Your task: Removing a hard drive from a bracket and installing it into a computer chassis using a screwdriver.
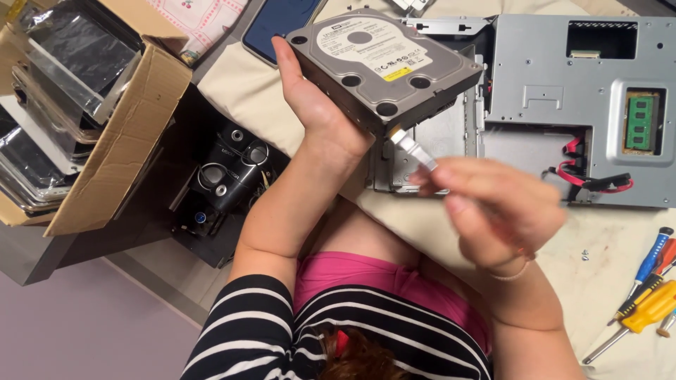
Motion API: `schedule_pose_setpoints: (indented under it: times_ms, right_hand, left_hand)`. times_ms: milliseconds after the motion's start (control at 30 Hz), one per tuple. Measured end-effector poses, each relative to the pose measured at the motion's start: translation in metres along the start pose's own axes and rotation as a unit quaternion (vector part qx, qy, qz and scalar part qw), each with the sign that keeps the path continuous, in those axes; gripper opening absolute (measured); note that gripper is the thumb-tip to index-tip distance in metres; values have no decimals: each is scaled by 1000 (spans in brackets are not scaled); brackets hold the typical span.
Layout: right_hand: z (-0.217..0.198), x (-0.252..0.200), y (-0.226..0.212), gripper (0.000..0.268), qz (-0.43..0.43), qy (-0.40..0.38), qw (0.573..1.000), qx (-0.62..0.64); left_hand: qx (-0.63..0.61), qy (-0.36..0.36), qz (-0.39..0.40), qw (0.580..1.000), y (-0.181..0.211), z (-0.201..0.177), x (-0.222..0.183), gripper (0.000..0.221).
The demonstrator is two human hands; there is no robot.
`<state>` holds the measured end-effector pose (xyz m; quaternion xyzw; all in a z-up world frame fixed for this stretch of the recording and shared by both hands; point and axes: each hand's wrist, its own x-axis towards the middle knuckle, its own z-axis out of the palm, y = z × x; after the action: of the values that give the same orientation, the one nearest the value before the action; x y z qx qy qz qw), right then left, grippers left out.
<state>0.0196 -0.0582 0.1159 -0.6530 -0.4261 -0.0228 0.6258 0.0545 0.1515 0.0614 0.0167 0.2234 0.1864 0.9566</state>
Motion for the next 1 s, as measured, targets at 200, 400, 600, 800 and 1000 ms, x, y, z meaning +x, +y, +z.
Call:
schedule_pose_setpoints:
  times_ms: [200, 400, 600, 800, 1000]
  right_hand:
    - [8, -7, 29, 17, -42, 144, 986, 75]
    - [-6, 21, 41, 17, -141, -33, 989, -41]
    - [-3, 9, 61, 44, -101, 50, 977, -181]
    - [-32, 28, 70, 38, 3, 249, 959, 138]
    - [-19, 10, 65, 17, 184, 238, 861, 411]
  left_hand:
    - [-21, -14, 60, 998, -10, 0, -1, 70]
    - [-14, -233, 101, 967, -14, 16, -20, 61]
    - [116, -129, 19, 985, -11, 46, -51, 51]
    - [148, -291, 78, 942, -14, 21, -42, 89]
    - [-65, -437, -96, 892, -59, -32, -16, 103]
